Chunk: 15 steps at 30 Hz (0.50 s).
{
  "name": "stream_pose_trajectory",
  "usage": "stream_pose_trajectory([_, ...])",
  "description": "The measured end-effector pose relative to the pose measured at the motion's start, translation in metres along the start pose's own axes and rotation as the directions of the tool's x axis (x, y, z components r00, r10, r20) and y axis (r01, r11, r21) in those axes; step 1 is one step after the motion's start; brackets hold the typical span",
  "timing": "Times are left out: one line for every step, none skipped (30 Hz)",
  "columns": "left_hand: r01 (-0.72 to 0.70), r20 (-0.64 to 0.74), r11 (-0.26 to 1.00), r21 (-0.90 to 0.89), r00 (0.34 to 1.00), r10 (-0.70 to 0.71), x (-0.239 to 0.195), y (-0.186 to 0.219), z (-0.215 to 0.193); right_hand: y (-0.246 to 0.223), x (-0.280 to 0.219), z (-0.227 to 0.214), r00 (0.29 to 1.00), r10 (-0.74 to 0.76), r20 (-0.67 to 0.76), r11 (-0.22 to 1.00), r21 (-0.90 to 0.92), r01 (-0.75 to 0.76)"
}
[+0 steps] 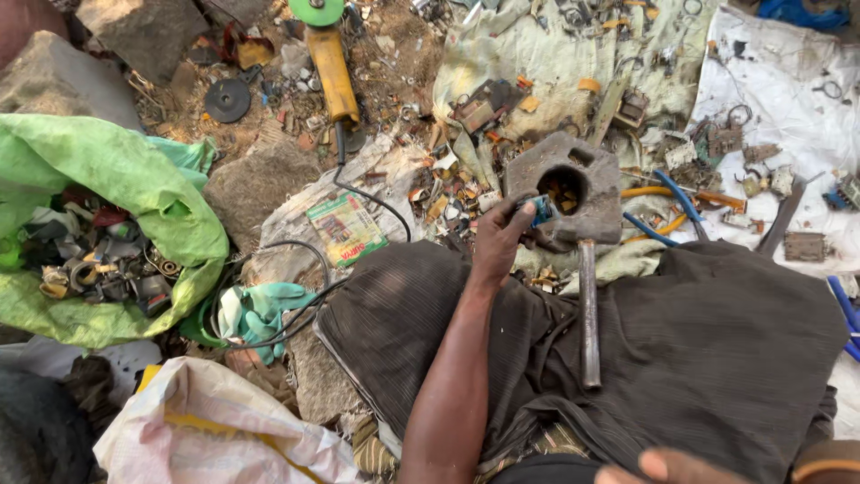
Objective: The person sits on the ground and uses a hammer and pliers to disassemble a small electronic component, removing parts and separating wires.
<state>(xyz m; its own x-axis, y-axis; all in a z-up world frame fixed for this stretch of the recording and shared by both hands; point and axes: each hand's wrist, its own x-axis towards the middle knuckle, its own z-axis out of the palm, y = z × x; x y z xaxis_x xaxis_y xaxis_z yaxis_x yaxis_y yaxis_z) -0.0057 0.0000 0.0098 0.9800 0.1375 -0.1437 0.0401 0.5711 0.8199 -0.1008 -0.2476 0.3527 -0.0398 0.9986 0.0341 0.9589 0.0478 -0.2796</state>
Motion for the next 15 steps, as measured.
stream_pose_trajectory([-0.049, 0.029, 0.998, 0.049, 0.998, 0.048, -0.004, -0.003, -0.004, -0.003, 0.000, -0.004, 0.993, 0.068, -0.096, 0.997, -0.030, -0.071])
stream_pose_trajectory([-0.086, 0.072, 0.992, 0.095, 0.994, 0.079, -0.011, -0.006, -0.006, -0.004, 0.008, 0.005, 0.966, 0.163, -0.201, 0.983, -0.052, -0.176])
stream_pose_trajectory([-0.041, 0.093, 0.998, 0.041, 0.995, 0.037, -0.023, -0.007, -0.007, 0.000, 0.020, 0.019, 0.916, 0.266, -0.300, 0.953, -0.065, -0.297])
stream_pose_trajectory([-0.041, 0.128, 0.999, -0.018, 0.991, 0.043, -0.017, -0.001, -0.003, 0.025, 0.035, 0.036, 0.820, 0.408, -0.401, 0.885, -0.048, -0.464])
stream_pose_trajectory([-0.038, 0.163, 0.996, -0.077, 0.985, 0.050, -0.011, 0.007, 0.002, 0.054, 0.053, 0.057, 0.699, 0.502, -0.510, 0.812, -0.002, -0.584])
stream_pose_trajectory([-0.012, 0.184, 0.996, -0.084, 0.982, 0.027, -0.009, 0.015, 0.006, 0.081, 0.065, 0.075, 0.559, 0.571, -0.601, 0.734, 0.068, -0.676])
stream_pose_trajectory([0.015, 0.206, 0.996, -0.090, 0.979, 0.004, -0.007, 0.022, 0.010, 0.106, 0.071, 0.094, 0.543, 0.674, -0.501, 0.689, 0.161, -0.707])
stream_pose_trajectory([0.069, 0.220, 0.993, -0.093, 0.974, -0.047, -0.016, 0.025, 0.014, 0.117, 0.070, 0.116, 0.510, 0.703, -0.495, 0.672, 0.228, -0.705])
stream_pose_trajectory([0.029, 0.236, 0.997, -0.075, 0.972, -0.011, -0.023, 0.027, 0.019, 0.125, 0.068, 0.138, 0.477, 0.732, -0.487, 0.652, 0.294, -0.699])
stream_pose_trajectory([-0.019, 0.252, 0.998, -0.056, 0.967, 0.033, -0.025, 0.032, 0.023, 0.130, 0.066, 0.156, 0.403, 0.753, -0.520, 0.632, 0.403, -0.662])
stream_pose_trajectory([-0.067, 0.270, 0.997, -0.039, 0.960, 0.075, -0.026, 0.036, 0.027, 0.133, 0.064, 0.170, 0.323, 0.774, -0.544, 0.610, 0.505, -0.611])
stream_pose_trajectory([-0.034, 0.268, 0.999, -0.037, 0.962, 0.042, -0.028, 0.041, 0.031, 0.133, 0.062, 0.180, 0.235, 0.797, -0.556, 0.581, 0.601, -0.549])
stream_pose_trajectory([0.000, 0.266, 0.999, -0.035, 0.964, 0.009, -0.030, 0.045, 0.034, 0.132, 0.059, 0.187, 0.207, 0.818, -0.537, 0.557, 0.651, -0.516])
stream_pose_trajectory([0.030, 0.263, 0.999, -0.034, 0.965, -0.020, -0.030, 0.050, 0.036, 0.131, 0.058, 0.190, 0.183, 0.836, -0.518, 0.536, 0.696, -0.479])
stream_pose_trajectory([0.041, 0.261, 0.999, 0.022, 0.964, -0.045, -0.032, 0.055, 0.038, 0.131, 0.058, 0.192, 0.160, 0.853, -0.497, 0.513, 0.738, -0.439])
